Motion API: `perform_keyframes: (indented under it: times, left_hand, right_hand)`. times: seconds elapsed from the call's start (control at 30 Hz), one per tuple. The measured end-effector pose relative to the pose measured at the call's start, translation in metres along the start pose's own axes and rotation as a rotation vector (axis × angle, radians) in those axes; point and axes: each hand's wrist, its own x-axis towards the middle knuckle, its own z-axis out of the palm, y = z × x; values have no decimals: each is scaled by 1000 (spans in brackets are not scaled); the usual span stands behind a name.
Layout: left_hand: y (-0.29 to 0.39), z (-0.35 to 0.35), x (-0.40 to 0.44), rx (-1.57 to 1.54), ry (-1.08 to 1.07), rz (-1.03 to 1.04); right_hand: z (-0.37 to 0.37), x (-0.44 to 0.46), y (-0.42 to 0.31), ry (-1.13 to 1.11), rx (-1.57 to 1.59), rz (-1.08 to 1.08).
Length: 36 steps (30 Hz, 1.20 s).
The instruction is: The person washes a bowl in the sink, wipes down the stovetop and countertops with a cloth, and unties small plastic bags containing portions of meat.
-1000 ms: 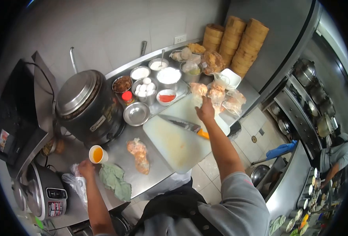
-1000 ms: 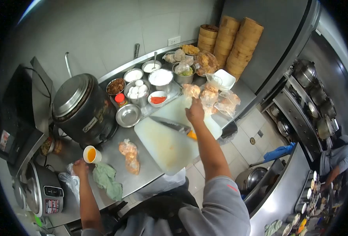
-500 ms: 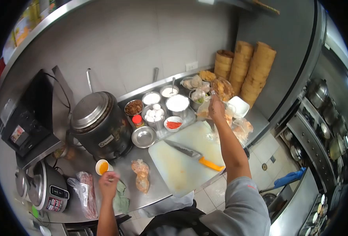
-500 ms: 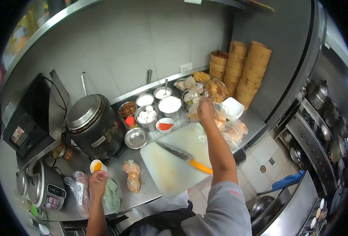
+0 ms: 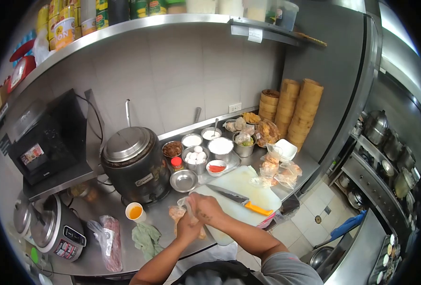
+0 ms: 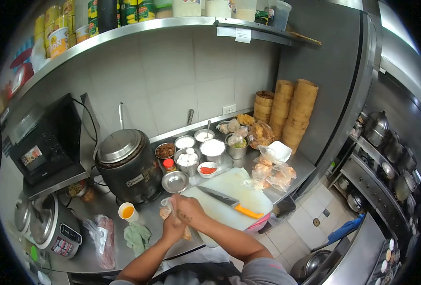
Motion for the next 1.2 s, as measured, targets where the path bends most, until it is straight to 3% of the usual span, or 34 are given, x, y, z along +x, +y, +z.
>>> perform_keyframes:
  times: [0.07, 0.13, 0.2, 0.23, 0.27, 0.33, 0.43, 0.47, 0.5, 0.57, 0.6, 0.67, 0.73, 0.8, 0.83, 1.03, 1.13, 1.2]
  left_hand:
    - [-50, -17, -16, -17, 10, -19]
    - [-73, -32, -23, -224, -179, -284]
    - [-59, -46, -25, -191, -192, -185]
    - [-54, -51, -27, -159, -203, -89]
    - [-57, -52, -30, -164, -197, -95]
    - [-70, -56, -34, -378, -282, -122]
    - [-86, -72, -42, -314, -331, -103]
    - [-94, -78, -46, -427, -354, -140]
    - [-99, -85, -52, -541, -375, -181]
    - [-77, -100, -60, -206, -251, -173]
    - [-82, -106, -63, -208, -243, -211]
    - [-106, -110, -65, 252, -199, 185]
    - [-136, -100, -78, 249, -226, 96]
    - [-152, -90, -85, 177, -88, 30]
    - [-157, -87, -86, 96, -14, 7]
    - [-106, -97, -80, 64, 224, -187]
    - [-118, -93, -76, 146, 220, -109]
    - [-149, -85, -84, 166, 131, -203]
  right_hand:
    - [18, -3, -8, 5, 73, 2]
    - [-2, -7, -37, 6, 62, -48]
    - [-4, -8, -46, -93, -211, -635]
    - [7, -18, -40, -205, -165, -659]
    - [20, -21, -30, -215, -162, -662]
    - [39, -23, -19, -617, -409, -528]
    - [46, -18, -25, -682, -338, -375]
    - [54, -23, -22, -494, -283, -494]
    - [63, -24, -22, -479, -199, -512]
    - [61, -20, -39, -419, -147, -474]
    - [63, -21, -45, -368, -149, -487]
    - [92, -32, -41, -408, -188, -475]
    - [124, -48, -31, -444, -242, -469]
    - [147, -57, -24, -616, -371, -392]
    - [151, -62, -23, -502, -361, -413]
    - [103, -25, -56, -357, -147, -464]
    - [113, -24, -51, -368, -172, -433]
    - [132, -33, -37, -443, -170, -431]
